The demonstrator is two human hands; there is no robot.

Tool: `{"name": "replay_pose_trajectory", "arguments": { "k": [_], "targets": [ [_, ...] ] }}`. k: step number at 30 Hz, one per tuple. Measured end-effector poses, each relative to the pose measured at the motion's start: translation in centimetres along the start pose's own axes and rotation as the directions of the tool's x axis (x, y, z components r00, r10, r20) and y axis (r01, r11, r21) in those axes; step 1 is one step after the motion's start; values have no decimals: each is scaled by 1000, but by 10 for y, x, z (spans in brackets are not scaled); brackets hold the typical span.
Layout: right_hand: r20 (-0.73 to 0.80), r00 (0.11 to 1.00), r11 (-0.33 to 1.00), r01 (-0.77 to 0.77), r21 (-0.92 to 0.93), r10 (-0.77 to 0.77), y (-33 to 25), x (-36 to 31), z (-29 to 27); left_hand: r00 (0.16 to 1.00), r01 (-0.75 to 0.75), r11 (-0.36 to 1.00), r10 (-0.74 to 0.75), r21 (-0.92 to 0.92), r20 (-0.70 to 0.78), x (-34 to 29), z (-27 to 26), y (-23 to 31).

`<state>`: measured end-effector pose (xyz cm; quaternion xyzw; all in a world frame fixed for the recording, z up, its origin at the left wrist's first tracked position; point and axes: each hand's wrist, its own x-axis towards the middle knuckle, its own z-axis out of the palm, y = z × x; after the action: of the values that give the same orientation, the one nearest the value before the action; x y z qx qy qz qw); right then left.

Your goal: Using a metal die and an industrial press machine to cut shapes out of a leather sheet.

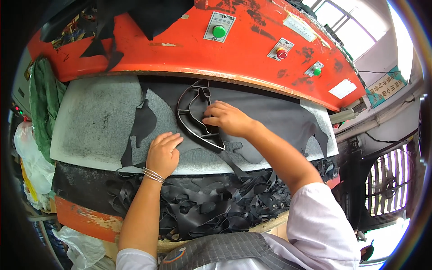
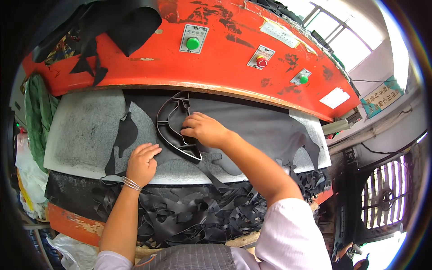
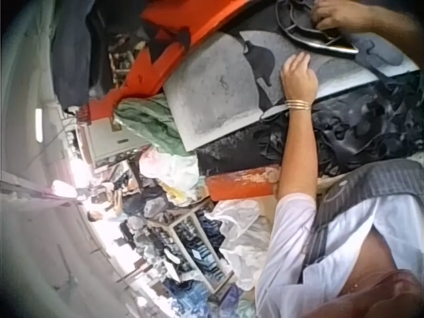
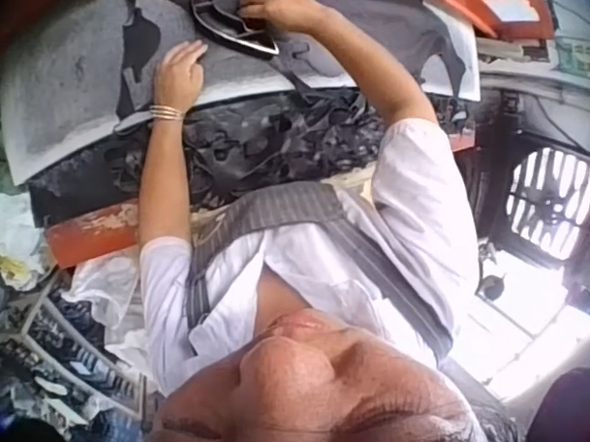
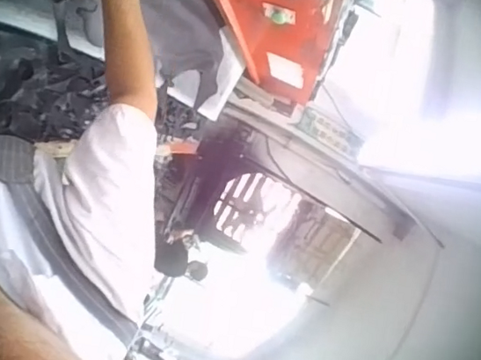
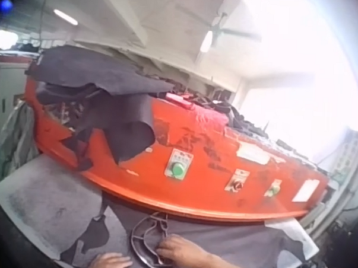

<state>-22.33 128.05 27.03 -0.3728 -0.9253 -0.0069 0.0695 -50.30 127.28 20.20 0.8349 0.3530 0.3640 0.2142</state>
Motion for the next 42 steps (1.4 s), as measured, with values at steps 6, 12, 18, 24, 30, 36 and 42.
{"name": "replay_pose_trajectory", "arguments": {
  "k": [6, 12, 18, 24, 30, 36, 42],
  "targets": [
    [-127, 630, 589, -609, 531, 766, -91, -57, 25, 990, 136, 988, -138, -67, -18, 5, 3, 4],
    [-167, 618, 619, -652, 438, 769, -105, -42, 43, 991, 131, 990, -131, 42, -10, 39, 21, -13],
    [-230, 584, 606, -606, 515, 779, -98, -35, 50, 976, 216, 972, -214, -88, 29, 57, 24, -15],
    [-153, 682, 657, -582, 479, 715, -78, -49, 36, 976, 215, 973, -216, -86, -6, 58, 26, -14],
    [-152, 748, 738, -561, 376, 646, -79, -50, 34, 980, 200, 973, -199, -119, 25, 58, 23, -13],
    [-145, 769, 739, -518, 431, 623, -84, -57, 34, 962, 270, 928, -268, -257, 43, 49, 19, -14],
    [-117, 757, 724, -549, 419, 642, -84, -53, 35, 963, 268, 942, -263, -202, 51, 51, 17, -14]
  ]
}}
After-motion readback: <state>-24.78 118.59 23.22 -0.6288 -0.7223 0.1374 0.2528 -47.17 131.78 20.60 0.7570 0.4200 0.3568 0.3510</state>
